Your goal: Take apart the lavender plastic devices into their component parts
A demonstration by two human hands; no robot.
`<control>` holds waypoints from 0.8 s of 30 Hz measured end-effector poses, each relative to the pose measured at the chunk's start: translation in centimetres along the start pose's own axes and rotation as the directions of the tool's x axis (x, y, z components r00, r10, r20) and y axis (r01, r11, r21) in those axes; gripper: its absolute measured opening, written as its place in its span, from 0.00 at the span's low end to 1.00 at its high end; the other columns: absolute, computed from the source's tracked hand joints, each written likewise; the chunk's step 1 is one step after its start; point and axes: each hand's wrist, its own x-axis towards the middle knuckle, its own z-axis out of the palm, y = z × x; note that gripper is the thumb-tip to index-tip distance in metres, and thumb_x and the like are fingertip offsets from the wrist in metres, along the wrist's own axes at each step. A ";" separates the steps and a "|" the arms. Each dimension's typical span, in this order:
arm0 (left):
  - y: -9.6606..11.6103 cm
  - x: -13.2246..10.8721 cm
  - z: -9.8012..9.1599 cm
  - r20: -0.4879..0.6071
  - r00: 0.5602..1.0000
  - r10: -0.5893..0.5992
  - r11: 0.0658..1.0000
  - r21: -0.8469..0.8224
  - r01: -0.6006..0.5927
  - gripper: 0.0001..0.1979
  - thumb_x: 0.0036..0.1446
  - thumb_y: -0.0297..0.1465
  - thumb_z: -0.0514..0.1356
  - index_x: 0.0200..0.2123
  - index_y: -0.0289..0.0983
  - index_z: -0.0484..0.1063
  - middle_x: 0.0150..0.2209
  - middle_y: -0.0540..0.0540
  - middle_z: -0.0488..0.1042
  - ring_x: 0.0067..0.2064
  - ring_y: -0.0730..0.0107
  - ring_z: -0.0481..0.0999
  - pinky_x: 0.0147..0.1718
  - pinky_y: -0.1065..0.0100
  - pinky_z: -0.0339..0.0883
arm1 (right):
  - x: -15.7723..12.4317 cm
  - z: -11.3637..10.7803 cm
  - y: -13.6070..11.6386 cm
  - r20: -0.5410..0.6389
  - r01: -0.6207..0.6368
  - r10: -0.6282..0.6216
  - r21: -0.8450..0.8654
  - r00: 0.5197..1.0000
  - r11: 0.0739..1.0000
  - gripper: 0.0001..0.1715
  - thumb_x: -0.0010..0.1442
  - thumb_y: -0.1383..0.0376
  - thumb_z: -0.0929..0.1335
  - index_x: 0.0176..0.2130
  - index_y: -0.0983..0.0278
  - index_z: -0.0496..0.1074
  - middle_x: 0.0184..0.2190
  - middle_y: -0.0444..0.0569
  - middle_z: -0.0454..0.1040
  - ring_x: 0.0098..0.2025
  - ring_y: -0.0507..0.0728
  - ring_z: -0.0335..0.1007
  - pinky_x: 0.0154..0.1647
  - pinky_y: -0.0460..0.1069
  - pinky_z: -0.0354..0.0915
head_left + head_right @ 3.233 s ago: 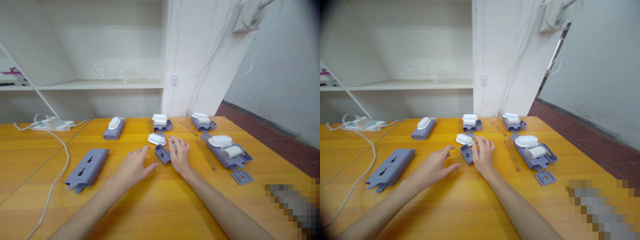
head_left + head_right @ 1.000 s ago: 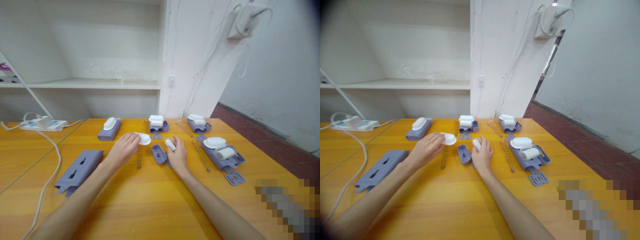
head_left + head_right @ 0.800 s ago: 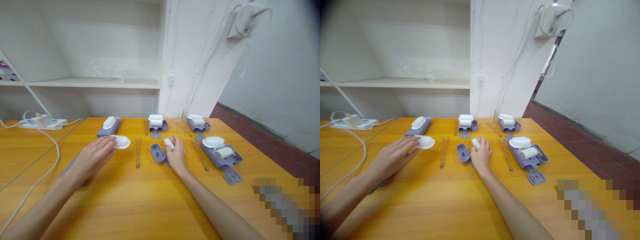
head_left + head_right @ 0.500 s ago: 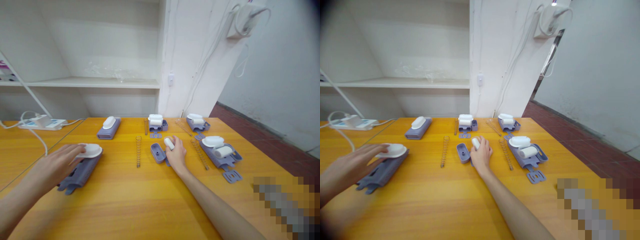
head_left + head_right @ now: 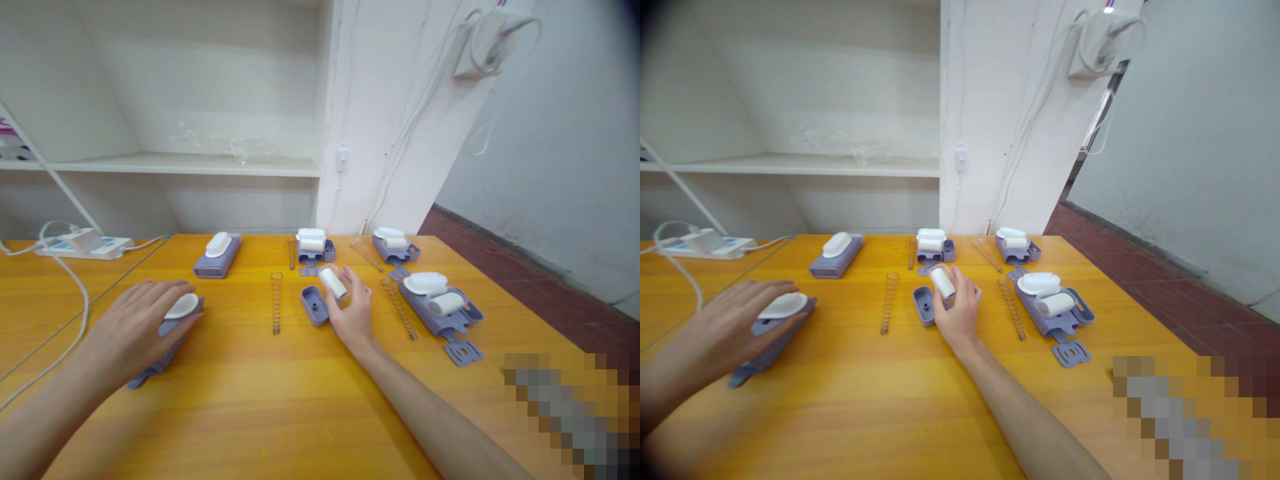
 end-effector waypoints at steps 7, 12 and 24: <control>9.8 2.9 -0.2 -0.163 0.940 0.299 0.947 -0.070 -0.313 0.22 0.58 0.35 0.57 0.55 0.39 0.62 0.57 0.39 0.66 0.58 0.54 0.65 0.57 0.51 0.59 | -0.9 -1.2 -2.1 0.134 0.561 -0.593 0.215 0.794 0.799 0.39 0.54 0.65 0.67 0.62 0.63 0.52 0.47 0.57 0.72 0.44 0.61 0.70 0.40 0.56 0.65; 14.0 3.7 -0.1 -0.086 0.885 0.458 0.870 -0.162 -0.466 0.14 0.62 0.29 0.52 0.51 0.37 0.66 0.53 0.41 0.70 0.55 0.60 0.68 0.59 0.51 0.57 | -1.5 -1.2 -2.6 0.112 0.681 -0.722 0.262 0.683 0.684 0.38 0.55 0.64 0.67 0.61 0.65 0.51 0.44 0.57 0.72 0.44 0.59 0.70 0.39 0.54 0.68; 12.7 3.3 -0.1 -0.086 0.952 0.293 0.873 -0.381 -0.303 0.23 0.60 0.34 0.56 0.58 0.40 0.59 0.54 0.38 0.69 0.55 0.57 0.68 0.54 0.52 0.64 | -1.4 -1.7 -3.8 0.029 0.686 -0.724 0.298 0.689 0.664 0.32 0.54 0.66 0.69 0.56 0.61 0.56 0.44 0.56 0.68 0.46 0.58 0.69 0.44 0.54 0.71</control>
